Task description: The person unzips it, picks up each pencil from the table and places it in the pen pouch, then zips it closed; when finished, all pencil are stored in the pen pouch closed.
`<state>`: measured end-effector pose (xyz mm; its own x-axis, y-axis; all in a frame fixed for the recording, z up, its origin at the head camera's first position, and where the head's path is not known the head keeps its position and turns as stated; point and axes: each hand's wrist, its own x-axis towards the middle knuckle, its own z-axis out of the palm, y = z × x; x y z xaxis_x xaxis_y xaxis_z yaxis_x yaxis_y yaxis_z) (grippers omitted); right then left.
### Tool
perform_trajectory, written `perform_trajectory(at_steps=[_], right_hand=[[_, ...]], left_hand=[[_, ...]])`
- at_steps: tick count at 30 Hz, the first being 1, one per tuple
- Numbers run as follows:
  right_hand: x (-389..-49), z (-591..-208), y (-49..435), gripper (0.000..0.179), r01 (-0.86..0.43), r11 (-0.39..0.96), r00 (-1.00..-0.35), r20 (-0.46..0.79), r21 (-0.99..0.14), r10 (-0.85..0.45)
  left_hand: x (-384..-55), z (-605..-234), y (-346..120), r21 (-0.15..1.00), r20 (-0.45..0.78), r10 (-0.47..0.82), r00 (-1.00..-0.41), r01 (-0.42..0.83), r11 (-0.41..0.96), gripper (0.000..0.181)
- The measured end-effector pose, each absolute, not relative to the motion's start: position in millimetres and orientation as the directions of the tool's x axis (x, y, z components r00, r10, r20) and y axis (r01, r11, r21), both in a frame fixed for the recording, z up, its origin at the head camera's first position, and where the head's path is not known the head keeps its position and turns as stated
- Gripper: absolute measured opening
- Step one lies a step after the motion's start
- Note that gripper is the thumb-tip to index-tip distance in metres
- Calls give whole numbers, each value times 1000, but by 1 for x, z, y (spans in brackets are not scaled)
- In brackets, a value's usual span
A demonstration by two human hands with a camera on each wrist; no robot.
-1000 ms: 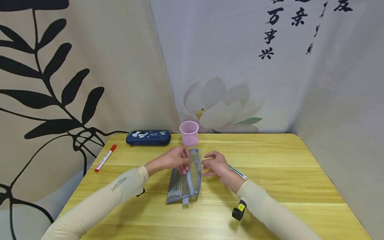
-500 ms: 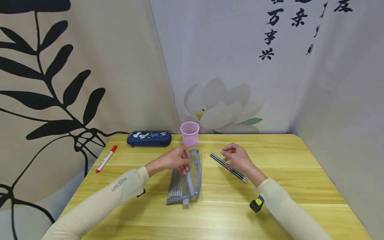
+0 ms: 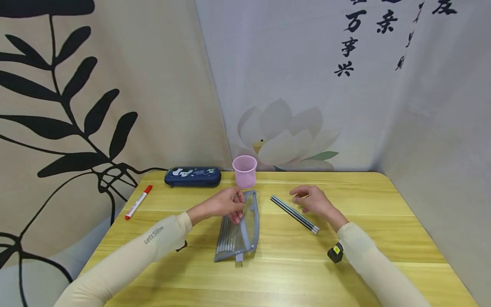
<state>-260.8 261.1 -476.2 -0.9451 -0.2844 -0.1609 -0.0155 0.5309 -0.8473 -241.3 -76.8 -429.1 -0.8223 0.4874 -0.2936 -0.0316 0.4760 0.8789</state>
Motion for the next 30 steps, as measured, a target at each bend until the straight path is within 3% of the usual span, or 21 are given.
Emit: perform_trajectory(at_steps=[14,30], right_hand=[[-280,-496,280,43,53,469,-845,-290,-882,-449],[-283,-498,275,35,25,507,-839,-293,-862,-457]], left_hand=[[-241,-427,-74,871,-301,496,-814,-22,492,10],[-239,-427,-76,874,-288,516,-807,-1,486,10]])
